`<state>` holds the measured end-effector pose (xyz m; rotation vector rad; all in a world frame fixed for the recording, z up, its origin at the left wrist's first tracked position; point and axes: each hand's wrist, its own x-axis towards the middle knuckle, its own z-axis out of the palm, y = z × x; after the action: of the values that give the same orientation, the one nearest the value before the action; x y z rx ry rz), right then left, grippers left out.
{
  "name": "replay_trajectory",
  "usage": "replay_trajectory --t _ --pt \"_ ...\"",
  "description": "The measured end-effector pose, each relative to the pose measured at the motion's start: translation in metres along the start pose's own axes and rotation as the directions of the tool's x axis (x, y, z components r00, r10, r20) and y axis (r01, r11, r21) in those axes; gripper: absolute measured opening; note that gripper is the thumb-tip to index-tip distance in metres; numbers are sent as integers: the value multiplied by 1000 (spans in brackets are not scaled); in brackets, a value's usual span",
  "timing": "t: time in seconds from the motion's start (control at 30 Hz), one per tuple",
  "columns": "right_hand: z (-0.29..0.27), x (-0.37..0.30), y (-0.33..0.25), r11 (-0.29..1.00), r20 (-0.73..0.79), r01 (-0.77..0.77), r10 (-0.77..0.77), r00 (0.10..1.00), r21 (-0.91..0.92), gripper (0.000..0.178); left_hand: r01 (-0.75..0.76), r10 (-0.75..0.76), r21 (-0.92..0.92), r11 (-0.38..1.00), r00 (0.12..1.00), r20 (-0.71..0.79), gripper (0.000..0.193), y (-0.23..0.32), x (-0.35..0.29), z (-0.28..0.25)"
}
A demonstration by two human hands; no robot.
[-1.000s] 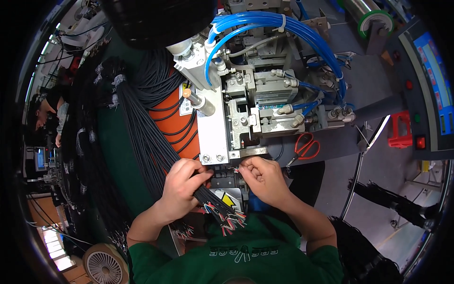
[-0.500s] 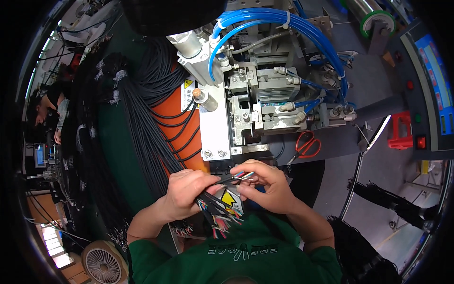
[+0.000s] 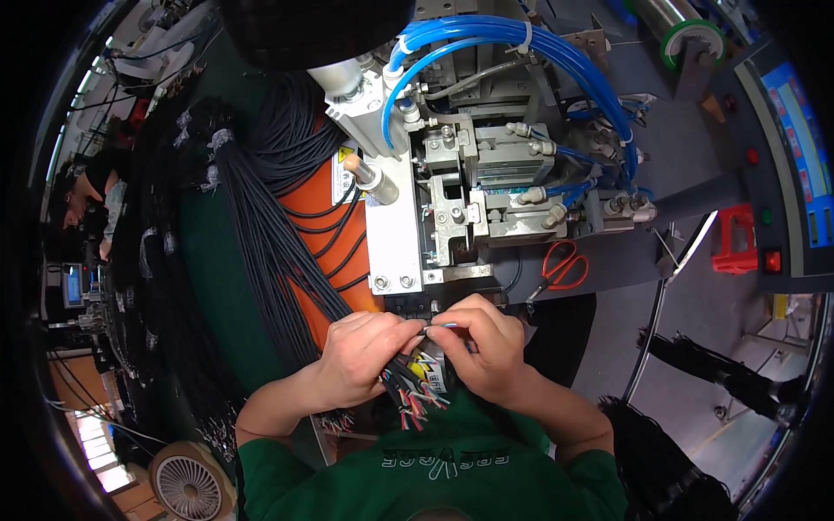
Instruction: Feeding individual wire ends from a bundle into an automated processing machine for stripping or crimping.
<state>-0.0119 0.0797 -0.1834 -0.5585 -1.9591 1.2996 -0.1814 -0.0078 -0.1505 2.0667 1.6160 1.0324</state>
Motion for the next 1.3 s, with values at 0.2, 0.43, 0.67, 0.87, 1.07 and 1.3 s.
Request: replay_trajectory --t 0.2,0.43,0.67,0.87,1.07,1.3 --pt "17 -2 5 922 -120 232 -280 952 -311 32 125 -121 -52 991 990 74 29 1 4 3" --pt "1 -5 2 945 49 -164 156 986 285 25 128 -123 -111 986 991 49 26 -3 2 7" --pt "-14 8 8 573 340 -502 373 863 648 20 178 -120 -307 935 973 198 18 -12 6 -3" --pt "-15 11 5 805 262 -401 313 913 438 14 261 -157 -331 907 937 311 17 -15 6 -8" --pt "-6 14 -6 877 122 89 -35 992 -473 6 69 -87 138 988 988 130 25 2 -4 5" --pt "-8 15 -3 875 156 31 51 987 -483 6 -73 30 270 960 987 160 43 0 -4 2"
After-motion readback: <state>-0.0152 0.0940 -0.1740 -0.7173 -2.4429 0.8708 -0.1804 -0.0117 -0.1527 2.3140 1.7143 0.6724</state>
